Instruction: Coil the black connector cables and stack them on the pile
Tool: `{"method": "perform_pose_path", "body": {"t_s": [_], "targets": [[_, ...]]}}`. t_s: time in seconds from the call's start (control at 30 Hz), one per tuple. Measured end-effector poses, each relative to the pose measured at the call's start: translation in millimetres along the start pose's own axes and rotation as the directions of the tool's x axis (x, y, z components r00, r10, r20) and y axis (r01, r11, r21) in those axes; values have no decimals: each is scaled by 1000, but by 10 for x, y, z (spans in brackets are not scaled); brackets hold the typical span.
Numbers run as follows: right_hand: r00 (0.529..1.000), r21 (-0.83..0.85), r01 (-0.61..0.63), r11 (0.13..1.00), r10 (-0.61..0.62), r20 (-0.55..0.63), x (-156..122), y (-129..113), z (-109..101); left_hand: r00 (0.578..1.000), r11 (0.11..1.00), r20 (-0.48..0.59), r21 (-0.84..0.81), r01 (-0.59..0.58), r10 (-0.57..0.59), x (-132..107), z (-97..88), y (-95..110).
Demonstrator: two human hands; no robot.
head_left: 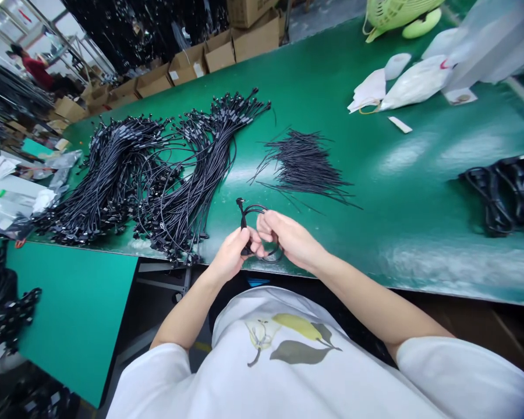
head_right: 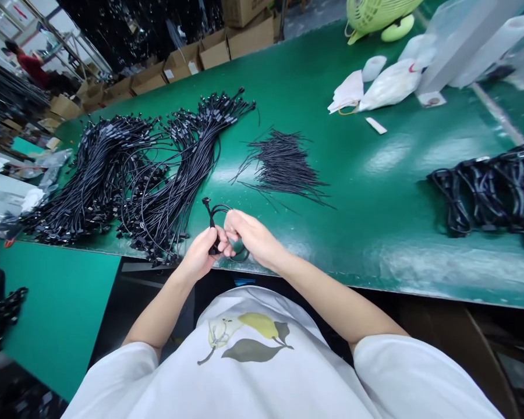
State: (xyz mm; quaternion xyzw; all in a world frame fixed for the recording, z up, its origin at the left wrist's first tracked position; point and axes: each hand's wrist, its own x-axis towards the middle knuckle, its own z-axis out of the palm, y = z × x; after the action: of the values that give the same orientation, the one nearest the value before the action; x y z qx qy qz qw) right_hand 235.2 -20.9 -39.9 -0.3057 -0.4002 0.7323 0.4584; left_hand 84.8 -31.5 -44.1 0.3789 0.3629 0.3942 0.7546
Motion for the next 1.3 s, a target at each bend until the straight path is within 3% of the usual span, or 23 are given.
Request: {"method": "perform_pose_path", "body": {"t_s": [0.07, 0.17, 0.23, 0.33, 0.4, 0.53, 0.7, 0.83, 0.93, 1.03, 1.1, 1.17, 1.23, 1.3], "targets": [[998, 35, 21, 999, -19, -64, -5, -39, -15, 1000, 998, -8, -53, -21, 21, -15, 11, 32], [992, 12, 92, 996, -91, -89, -2, -2, 12, 985, 978, -141, -168, -127, 103, 4, 50, 83], [981, 13, 131, 991, -128, -148, 11, 69, 64, 976, 969, -192, -203, -139, 99, 31, 82, 86], [902, 46, 235, 971, -201, -381, 48, 177, 155, 978, 966, -193, -230, -120, 76, 64, 139, 32], [874, 78, 255, 964, -195, -444, 71, 222, 191, 974, 962, -209, -237, -134, 84, 70, 167, -9], [927, 86, 199, 976, -159, -340, 78, 209, 145, 977, 963, -173, -215, -161, 125, 49, 141, -22], [951, 66, 172, 983, -148, -271, 42, 7, 65, 995, 990, 27, 93, -103, 101, 29, 24, -53], [970, 55, 176, 983, -163, -180, 23, -122, 141, 983, 940, -3, 291, -176, 185, 25, -21, -90], [949, -34, 208, 978, -210, -234, 62, -103, 199, 976, 867, -32, 467, -176, 215, 26, -1, -61], [879, -153, 273, 950, -311, -360, 139, -37, 229, 975, 800, 4, 570, -186, 224, 64, 26, -36], [846, -155, 326, 933, -361, -393, 184, -20, 236, 970, 782, 36, 586, -214, 239, 96, 28, -57], [872, -83, 340, 937, -347, -344, 205, -41, 220, 978, 824, 69, 530, -202, 195, 102, 26, -105], [930, -23, 286, 958, -283, -234, 198, -90, 169, 989, 927, 146, 364, -85, 33, 68, 43, -156], [966, -24, 223, 975, -224, -129, 167, -145, 86, 961, 983, 234, 141, 117, -148, 6, 89, -183]]}}
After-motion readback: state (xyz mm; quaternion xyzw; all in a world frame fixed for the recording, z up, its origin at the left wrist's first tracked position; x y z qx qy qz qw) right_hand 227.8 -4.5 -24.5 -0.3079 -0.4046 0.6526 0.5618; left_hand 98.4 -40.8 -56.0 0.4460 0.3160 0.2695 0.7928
